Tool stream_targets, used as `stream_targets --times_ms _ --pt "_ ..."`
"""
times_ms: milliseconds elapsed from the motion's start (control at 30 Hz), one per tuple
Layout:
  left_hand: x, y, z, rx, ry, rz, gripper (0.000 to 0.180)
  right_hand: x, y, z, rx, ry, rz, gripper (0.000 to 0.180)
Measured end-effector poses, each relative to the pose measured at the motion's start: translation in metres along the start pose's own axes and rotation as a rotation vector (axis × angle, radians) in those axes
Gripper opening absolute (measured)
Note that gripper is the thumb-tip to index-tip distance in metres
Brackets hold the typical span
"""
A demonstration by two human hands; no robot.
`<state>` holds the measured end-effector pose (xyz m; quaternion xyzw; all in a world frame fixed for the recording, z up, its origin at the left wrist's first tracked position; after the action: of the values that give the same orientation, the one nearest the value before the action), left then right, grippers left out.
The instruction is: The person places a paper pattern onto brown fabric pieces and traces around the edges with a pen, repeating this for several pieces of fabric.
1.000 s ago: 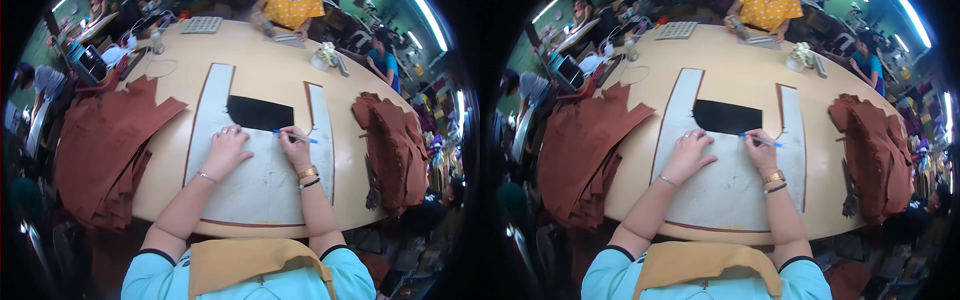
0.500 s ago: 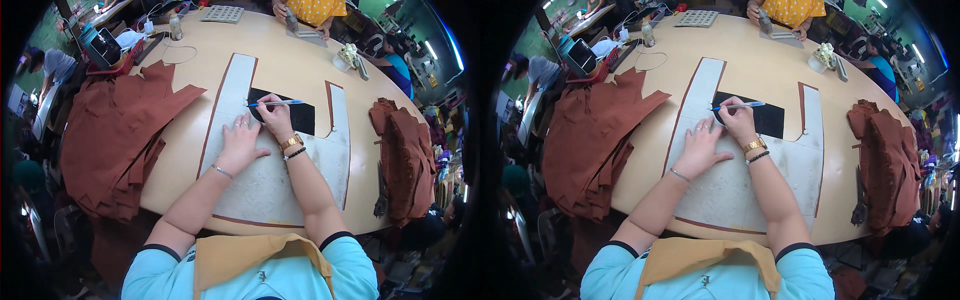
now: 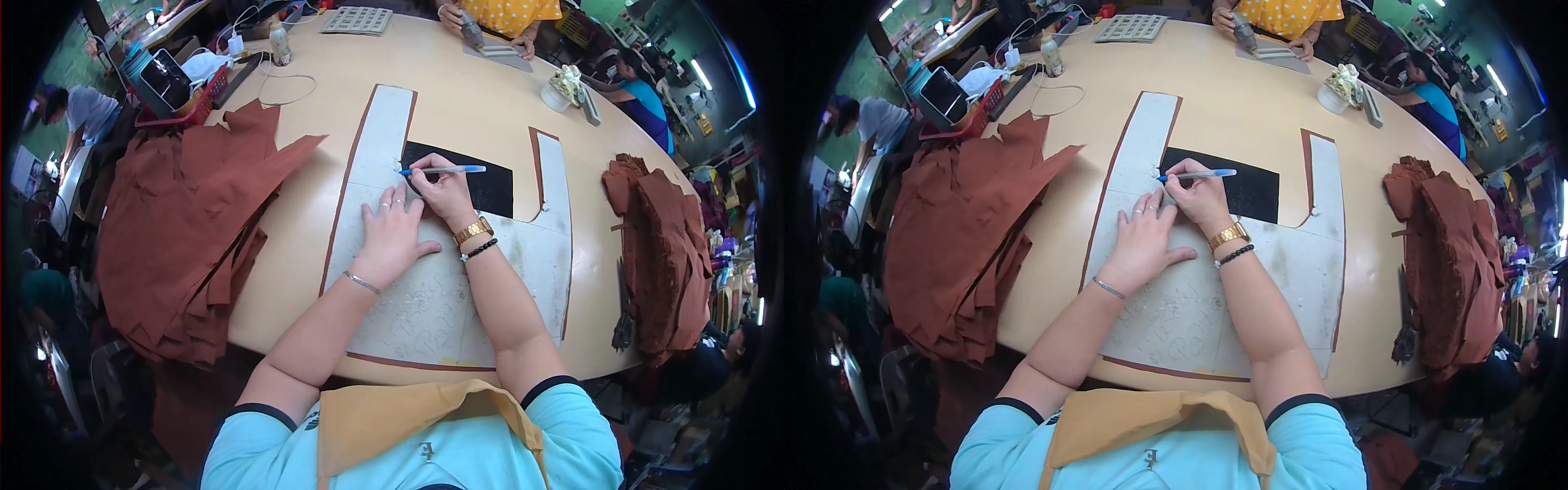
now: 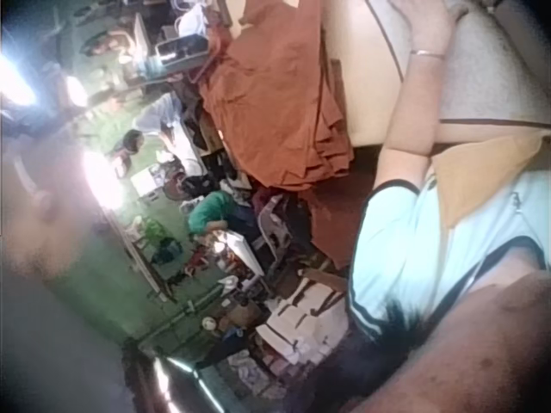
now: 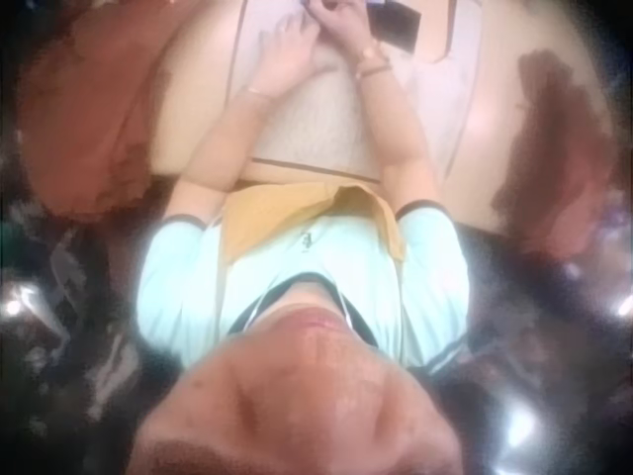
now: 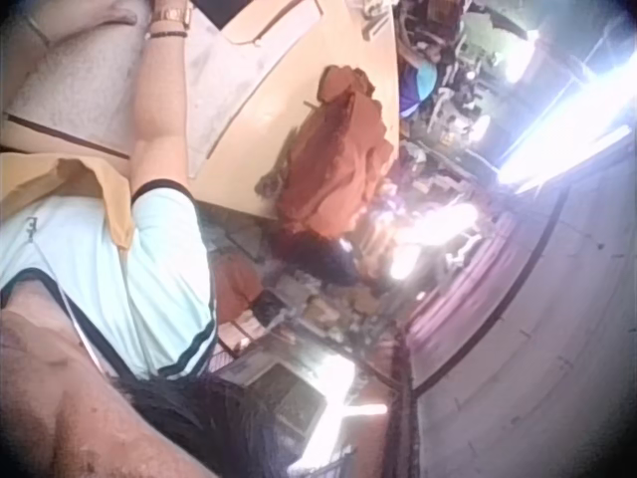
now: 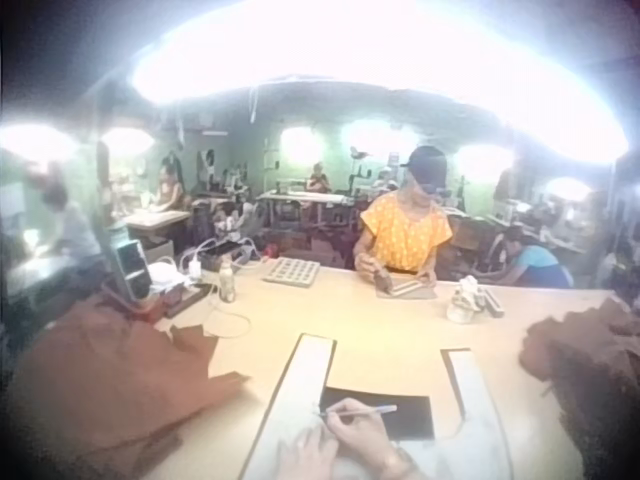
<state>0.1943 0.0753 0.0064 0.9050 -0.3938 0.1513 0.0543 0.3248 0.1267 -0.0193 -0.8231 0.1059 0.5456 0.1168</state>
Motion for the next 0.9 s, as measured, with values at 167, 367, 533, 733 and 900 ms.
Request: stream_targets --times_ms 167,367,533,733,900 --pt "0.004 0.000 -0.004 0.048 0.063 0.040 0.081 0.000 0.001 -0.002 0.020 -0.166 -0.004 0.013" --pt "0.005 0.001 -0.006 0.032 0.083 0.052 0.079 0.005 0.004 -0.023 0.089 -0.267 0.058 0.008" --pt "-0.001 0.000 0.001 0.022 0.033 -0.003 0.084 0.032 0.057 -0.148 0.350 -0.316 -0.075 0.004" --pt "-0.002 0.000 0.002 0.023 0.033 -0.005 0.084 0.085 0.118 -0.268 0.638 -0.056 -0.001 0.005" --pt "0.001 0.001 -0.001 0.023 0.070 0.023 0.085 0.096 0.122 -0.269 0.635 0.036 0.092 0.007"
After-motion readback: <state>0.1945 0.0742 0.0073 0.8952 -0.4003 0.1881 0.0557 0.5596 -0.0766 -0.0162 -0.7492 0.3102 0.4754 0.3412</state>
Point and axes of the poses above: each hand's wrist, its own y-axis away from the middle knuckle, its own z-axis out of the palm, x = y × z, the point moved 10 cm from there along -y, towards the middle knuckle, and after that the axes turned 7 degrees about z, right-handed, at the moved point
